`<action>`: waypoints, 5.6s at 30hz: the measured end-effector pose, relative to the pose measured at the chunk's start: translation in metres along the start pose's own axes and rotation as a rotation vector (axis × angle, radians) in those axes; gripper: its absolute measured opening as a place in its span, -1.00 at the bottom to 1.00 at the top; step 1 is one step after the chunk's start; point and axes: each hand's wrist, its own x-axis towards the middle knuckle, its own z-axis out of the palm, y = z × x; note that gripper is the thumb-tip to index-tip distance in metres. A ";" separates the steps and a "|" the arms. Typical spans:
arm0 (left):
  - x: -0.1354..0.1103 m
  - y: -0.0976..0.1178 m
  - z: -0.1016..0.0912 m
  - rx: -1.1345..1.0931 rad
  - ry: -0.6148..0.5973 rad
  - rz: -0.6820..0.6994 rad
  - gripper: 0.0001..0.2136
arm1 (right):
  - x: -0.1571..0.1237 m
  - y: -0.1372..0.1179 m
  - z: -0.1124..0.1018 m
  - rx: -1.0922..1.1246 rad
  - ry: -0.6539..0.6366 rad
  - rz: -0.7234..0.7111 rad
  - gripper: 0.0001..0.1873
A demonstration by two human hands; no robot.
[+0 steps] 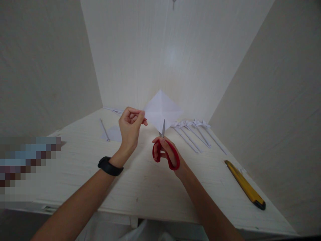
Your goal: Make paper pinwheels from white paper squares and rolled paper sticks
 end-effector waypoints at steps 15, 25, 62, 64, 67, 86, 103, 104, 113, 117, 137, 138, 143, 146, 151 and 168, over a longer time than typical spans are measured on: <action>0.000 0.000 0.000 0.007 0.001 -0.002 -0.85 | 0.000 0.000 0.003 -0.059 0.015 -0.017 -0.58; 0.001 0.000 0.000 -0.018 0.005 -0.002 -0.86 | 0.002 0.006 0.001 -0.091 0.031 -0.049 -0.60; -0.016 0.007 0.002 0.566 -0.514 0.066 -0.66 | 0.004 0.004 0.002 -0.210 0.125 -0.121 -0.65; -0.016 0.006 0.002 0.579 -0.506 0.088 -0.67 | 0.004 0.005 0.002 -0.204 0.121 -0.118 -0.64; -0.016 0.005 0.002 0.603 -0.493 0.127 -0.68 | 0.004 0.007 0.002 -0.199 0.117 -0.122 -0.63; -0.017 0.008 0.002 0.638 -0.497 0.104 -0.72 | 0.003 0.008 0.000 -0.257 0.129 -0.133 -0.63; -0.018 0.004 0.002 0.562 -0.500 0.036 -0.69 | 0.001 0.005 0.002 -0.287 0.161 -0.122 -0.65; -0.018 0.005 0.002 0.557 -0.497 0.033 -0.69 | 0.001 0.005 0.002 -0.293 0.161 -0.122 -0.65; -0.019 0.006 0.003 0.553 -0.479 0.013 -0.69 | 0.001 0.006 0.002 -0.350 0.187 -0.124 -0.62; -0.019 0.005 0.003 0.543 -0.481 0.013 -0.67 | 0.000 0.006 0.002 -0.359 0.193 -0.126 -0.63; -0.021 0.006 0.004 0.494 -0.474 -0.028 -0.70 | 0.000 0.007 0.002 -0.344 0.210 -0.128 -0.64; -0.021 0.007 0.004 0.493 -0.472 -0.028 -0.70 | 0.000 0.007 0.002 -0.351 0.211 -0.132 -0.64; -0.021 0.005 0.003 0.478 -0.469 -0.032 -0.70 | 0.000 0.004 0.002 -0.373 0.207 -0.124 -0.65; -0.021 0.004 0.003 0.446 -0.470 -0.062 -0.71 | 0.000 0.003 0.002 -0.372 0.206 -0.128 -0.65; -0.021 0.007 0.004 0.396 -0.443 -0.117 -0.70 | 0.000 0.004 0.003 -0.357 0.194 -0.129 -0.64; -0.021 0.004 0.004 0.367 -0.386 -0.201 -0.65 | 0.002 0.006 0.004 -0.040 0.104 -0.061 -0.55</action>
